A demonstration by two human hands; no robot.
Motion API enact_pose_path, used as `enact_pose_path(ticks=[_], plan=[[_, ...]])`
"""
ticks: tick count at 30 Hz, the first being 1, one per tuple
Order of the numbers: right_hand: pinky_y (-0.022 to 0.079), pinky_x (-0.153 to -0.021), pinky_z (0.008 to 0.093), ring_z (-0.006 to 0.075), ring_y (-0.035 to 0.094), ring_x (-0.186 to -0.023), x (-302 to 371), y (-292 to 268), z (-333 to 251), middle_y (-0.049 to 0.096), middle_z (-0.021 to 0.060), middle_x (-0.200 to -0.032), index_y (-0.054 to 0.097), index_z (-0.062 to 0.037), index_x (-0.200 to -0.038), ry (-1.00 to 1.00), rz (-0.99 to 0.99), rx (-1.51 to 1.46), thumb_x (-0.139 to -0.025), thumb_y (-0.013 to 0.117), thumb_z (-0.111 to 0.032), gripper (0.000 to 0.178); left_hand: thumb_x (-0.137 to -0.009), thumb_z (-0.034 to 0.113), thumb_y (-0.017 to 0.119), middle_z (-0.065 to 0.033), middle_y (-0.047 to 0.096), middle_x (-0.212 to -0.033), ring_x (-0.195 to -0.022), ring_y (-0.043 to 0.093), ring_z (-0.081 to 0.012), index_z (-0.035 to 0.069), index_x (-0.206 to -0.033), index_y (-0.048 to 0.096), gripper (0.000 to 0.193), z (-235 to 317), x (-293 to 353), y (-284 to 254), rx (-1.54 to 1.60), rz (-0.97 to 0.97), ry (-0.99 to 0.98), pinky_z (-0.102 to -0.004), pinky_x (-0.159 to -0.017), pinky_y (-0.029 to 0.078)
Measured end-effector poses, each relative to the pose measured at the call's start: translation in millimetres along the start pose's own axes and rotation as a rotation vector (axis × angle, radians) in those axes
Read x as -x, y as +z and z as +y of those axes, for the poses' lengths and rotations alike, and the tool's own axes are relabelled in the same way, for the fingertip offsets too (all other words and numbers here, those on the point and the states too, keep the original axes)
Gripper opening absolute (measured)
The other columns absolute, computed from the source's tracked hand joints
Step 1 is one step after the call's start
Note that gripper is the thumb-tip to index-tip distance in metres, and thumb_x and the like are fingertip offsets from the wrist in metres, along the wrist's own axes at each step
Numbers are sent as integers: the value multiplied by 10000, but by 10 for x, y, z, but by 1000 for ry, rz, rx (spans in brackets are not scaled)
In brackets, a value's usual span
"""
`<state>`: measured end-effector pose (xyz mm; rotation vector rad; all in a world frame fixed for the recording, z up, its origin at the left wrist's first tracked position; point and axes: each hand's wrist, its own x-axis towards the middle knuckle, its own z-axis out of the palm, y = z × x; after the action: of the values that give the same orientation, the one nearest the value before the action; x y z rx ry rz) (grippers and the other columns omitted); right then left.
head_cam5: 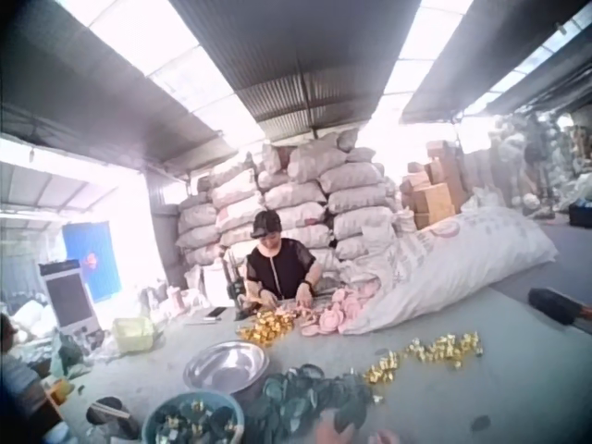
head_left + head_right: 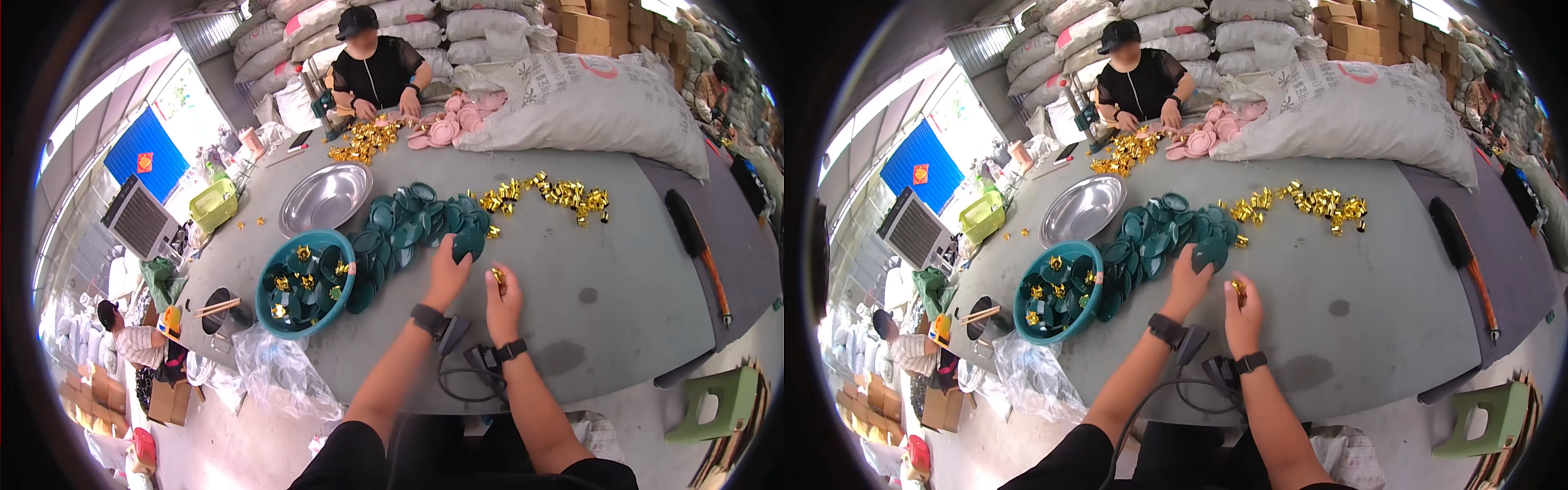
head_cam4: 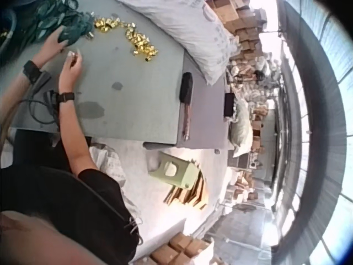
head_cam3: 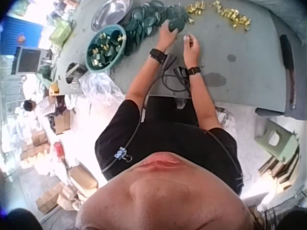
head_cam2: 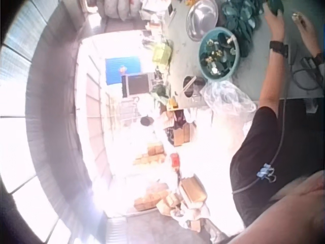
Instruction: The person is assembling small gold-colored metal clips into green plastic bases.
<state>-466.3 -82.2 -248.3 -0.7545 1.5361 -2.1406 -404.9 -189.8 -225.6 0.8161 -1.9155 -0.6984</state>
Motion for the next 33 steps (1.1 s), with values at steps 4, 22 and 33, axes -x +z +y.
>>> enact_pose_path(ticks=[4,22,33], plan=[[449,-725,227,86,556,-814,-29,67,29,604,45,-937,545,0,-1055,19,-78,-19,-848,631,-144,267,-794,12,537,-221,596,-905,-775,603,-325,-10,-1058,519,266,114,310,-149,150,-132,-88,-341,-689,466],[498,-614,227,98,590,-741,41,67,-71,628,78,-950,519,5,-1046,96,-434,-111,-791,672,-31,300,-787,-30,478,-237,571,-774,-658,586,-364,8,-1203,495,418,287,685,-457,179,-58,-7,-372,-597,462],[476,-581,217,88,581,-758,29,64,-125,625,60,-931,525,-6,-1046,149,-445,-176,-797,675,-61,296,-777,-18,487,-224,606,-787,-684,613,-366,10,-1209,490,433,276,715,-343,180,-16,-93,-392,-614,482]])
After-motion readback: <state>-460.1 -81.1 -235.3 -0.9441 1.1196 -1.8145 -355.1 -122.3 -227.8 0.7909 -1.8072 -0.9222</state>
